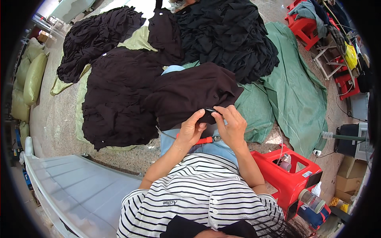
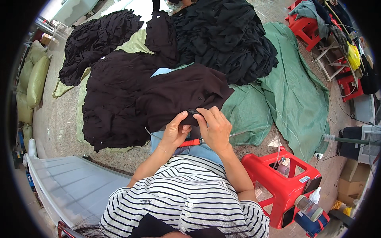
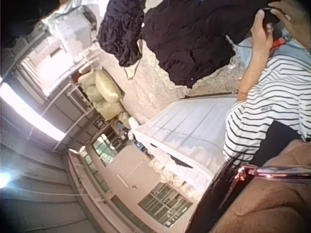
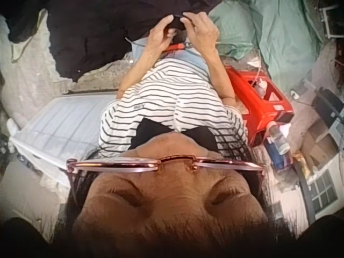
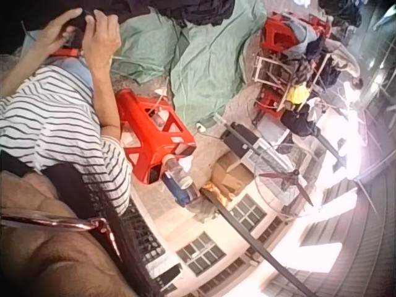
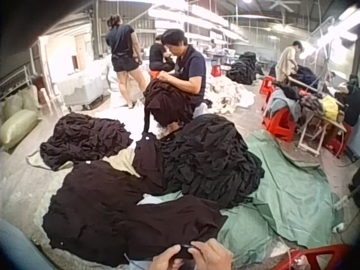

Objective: The recorder is trimming excess threads and labels from fabric pieces using a thread trimmer.

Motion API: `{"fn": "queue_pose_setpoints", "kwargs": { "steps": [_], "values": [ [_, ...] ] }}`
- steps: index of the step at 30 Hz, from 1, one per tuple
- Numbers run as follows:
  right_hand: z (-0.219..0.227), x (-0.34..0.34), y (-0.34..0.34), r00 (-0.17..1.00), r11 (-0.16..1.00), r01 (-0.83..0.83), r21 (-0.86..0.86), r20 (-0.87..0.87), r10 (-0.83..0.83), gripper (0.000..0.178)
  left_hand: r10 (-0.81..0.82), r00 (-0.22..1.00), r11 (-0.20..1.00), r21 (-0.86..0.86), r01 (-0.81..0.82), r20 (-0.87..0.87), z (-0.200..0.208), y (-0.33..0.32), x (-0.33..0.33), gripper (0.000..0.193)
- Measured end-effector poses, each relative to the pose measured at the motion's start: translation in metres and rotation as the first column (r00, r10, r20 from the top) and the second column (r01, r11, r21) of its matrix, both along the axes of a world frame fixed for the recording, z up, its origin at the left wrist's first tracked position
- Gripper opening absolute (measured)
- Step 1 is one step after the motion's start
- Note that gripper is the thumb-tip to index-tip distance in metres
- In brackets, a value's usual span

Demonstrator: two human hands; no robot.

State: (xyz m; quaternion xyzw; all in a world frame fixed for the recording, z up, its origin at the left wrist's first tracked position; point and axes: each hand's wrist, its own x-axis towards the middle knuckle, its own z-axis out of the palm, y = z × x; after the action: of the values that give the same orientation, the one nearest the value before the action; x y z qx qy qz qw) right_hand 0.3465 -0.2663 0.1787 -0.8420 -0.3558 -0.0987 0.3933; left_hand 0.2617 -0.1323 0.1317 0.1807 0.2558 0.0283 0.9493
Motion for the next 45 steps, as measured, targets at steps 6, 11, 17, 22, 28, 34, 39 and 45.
{"fn": "queue_pose_setpoints", "kwargs": {
  "steps": [6,11,17,22,28,34,39,45],
  "values": [
    [-0.001,0.000,0.003,1.000,1.000,0.002,0.018,0.006,-0.002,0.016,0.000,0.999,1.000,0.017,0.000,-0.034,0.006,-0.001,0.002,0.012],
    [0.000,0.001,0.002,1.000,1.000,-0.001,0.015,0.024,0.001,0.015,0.004,0.997,0.999,0.044,0.000,-0.077,0.009,-0.002,0.003,0.015],
    [-0.003,0.005,0.000,0.998,0.993,-0.001,0.120,-0.062,0.008,0.012,-0.005,0.996,1.000,0.006,0.006,-0.085,0.012,0.000,0.004,0.013],
    [0.000,0.007,-0.002,0.996,0.996,0.027,0.083,-0.085,-0.020,0.014,0.000,0.998,0.997,-0.078,-0.005,-0.066,0.004,0.000,0.002,0.010],
    [0.000,0.004,0.001,0.998,0.999,-0.047,0.024,0.051,0.046,0.014,-0.008,0.999,0.997,-0.080,0.005,-0.037,0.004,0.001,0.003,0.011],
    [-0.003,0.004,-0.002,0.998,0.998,0.058,0.041,-0.028,-0.056,0.018,-0.008,0.999,0.994,-0.110,0.004,-0.032,0.003,0.001,0.003,0.012],
    [0.004,0.001,-0.003,1.000,1.000,-0.018,0.023,-0.008,0.019,0.019,-0.001,0.998,0.994,-0.109,-0.007,-0.067,0.007,0.000,0.004,0.013],
    [0.002,-0.001,-0.001,0.999,0.999,-0.040,-0.001,0.030,0.040,0.021,-0.019,0.999,0.995,-0.098,0.015,-0.040,0.002,0.001,0.002,0.014]
  ]
}}
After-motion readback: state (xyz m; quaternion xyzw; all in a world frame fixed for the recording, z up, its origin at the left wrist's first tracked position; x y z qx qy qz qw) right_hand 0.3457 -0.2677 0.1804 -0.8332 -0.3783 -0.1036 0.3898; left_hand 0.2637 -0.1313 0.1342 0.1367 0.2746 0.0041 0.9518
